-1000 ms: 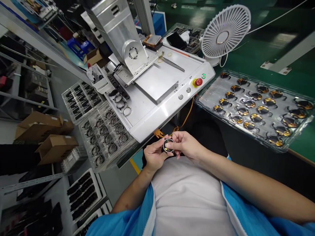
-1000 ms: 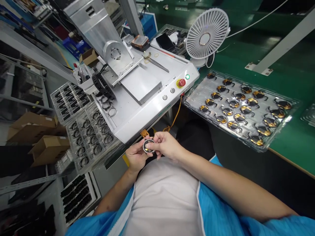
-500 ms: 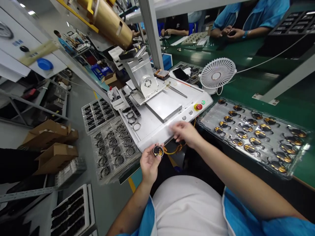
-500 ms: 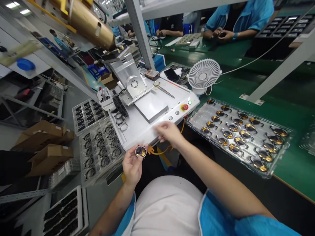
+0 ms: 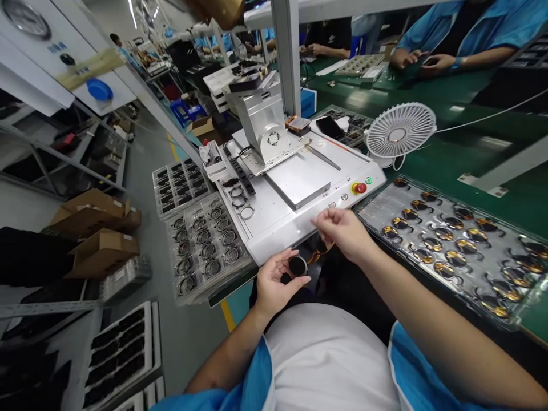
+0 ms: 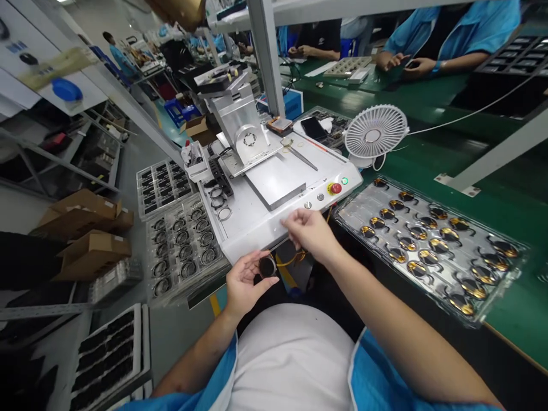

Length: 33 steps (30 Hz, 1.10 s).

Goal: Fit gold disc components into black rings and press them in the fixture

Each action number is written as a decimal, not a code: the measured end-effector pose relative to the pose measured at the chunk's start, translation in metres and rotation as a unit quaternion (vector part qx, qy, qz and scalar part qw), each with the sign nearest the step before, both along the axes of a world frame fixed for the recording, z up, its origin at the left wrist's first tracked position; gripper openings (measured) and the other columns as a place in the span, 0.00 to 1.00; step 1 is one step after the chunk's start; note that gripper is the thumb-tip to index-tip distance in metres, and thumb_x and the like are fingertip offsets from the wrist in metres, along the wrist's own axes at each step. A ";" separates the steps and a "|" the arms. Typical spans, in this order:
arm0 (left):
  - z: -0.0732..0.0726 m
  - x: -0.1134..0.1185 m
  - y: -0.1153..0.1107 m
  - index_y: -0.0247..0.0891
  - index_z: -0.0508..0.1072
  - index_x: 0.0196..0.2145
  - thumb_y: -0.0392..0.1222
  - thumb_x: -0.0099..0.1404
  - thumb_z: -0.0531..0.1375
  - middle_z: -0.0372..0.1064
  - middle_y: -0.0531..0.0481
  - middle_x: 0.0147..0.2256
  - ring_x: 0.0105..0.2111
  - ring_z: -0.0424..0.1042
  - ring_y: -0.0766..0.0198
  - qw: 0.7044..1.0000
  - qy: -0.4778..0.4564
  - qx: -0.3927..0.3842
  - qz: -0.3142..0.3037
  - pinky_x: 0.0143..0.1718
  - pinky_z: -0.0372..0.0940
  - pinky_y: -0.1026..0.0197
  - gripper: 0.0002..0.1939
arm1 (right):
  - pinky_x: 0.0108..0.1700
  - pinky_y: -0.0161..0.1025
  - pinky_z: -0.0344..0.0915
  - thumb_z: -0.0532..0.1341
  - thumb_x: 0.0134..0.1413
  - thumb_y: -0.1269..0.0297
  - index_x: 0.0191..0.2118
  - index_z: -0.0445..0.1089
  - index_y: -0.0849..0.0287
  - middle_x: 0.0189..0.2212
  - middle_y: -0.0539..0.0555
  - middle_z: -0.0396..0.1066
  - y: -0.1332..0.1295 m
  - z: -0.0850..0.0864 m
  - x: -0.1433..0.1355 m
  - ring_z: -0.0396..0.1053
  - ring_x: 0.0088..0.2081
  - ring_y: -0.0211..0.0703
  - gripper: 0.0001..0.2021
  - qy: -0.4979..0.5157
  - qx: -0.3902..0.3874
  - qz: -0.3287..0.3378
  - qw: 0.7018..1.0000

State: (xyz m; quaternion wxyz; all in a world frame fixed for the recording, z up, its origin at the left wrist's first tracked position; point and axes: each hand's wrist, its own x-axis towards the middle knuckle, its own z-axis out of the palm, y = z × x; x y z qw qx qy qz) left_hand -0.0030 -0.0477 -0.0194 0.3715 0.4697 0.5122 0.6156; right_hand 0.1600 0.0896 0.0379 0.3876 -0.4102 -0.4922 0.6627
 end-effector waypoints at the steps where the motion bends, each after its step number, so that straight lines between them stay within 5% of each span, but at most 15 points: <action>1: 0.000 0.001 0.000 0.37 0.75 0.54 0.34 0.48 0.77 0.79 0.35 0.50 0.47 0.81 0.51 1.000 0.010 0.001 0.003 0.45 0.77 0.56 0.35 | 0.15 0.30 0.56 0.75 0.44 0.48 0.26 0.66 0.58 0.15 0.46 0.66 -0.017 -0.002 0.000 0.59 0.14 0.33 0.22 -0.009 -0.014 0.040 0.999; 7: 0.001 0.003 0.000 0.39 0.73 0.59 0.33 0.53 0.74 0.78 0.36 0.53 0.53 0.79 0.48 0.998 0.060 0.027 -0.009 0.50 0.77 0.53 0.36 | 0.15 0.30 0.58 0.75 0.42 0.48 0.25 0.66 0.58 0.15 0.48 0.69 -0.069 -0.003 -0.003 0.62 0.14 0.35 0.22 -0.039 -0.075 0.116 0.990; 24: 0.000 0.001 -0.007 0.39 0.75 0.57 0.33 0.55 0.73 0.78 0.38 0.52 0.49 0.81 0.50 0.994 0.102 0.030 -0.002 0.49 0.78 0.57 0.31 | 0.14 0.29 0.55 0.70 0.50 0.49 0.26 0.64 0.57 0.16 0.48 0.69 -0.075 -0.016 -0.007 0.62 0.13 0.34 0.19 -0.084 -0.044 0.088 0.992; 33: -0.001 0.009 -0.006 0.42 0.71 0.60 0.35 0.56 0.73 0.77 0.40 0.54 0.49 0.80 0.54 0.992 0.115 0.026 -0.048 0.51 0.77 0.54 0.34 | 0.17 0.32 0.61 0.73 0.42 0.45 0.31 0.67 0.57 0.21 0.47 0.68 -0.071 -0.024 0.004 0.61 0.17 0.34 0.23 -0.017 -0.096 0.072 0.993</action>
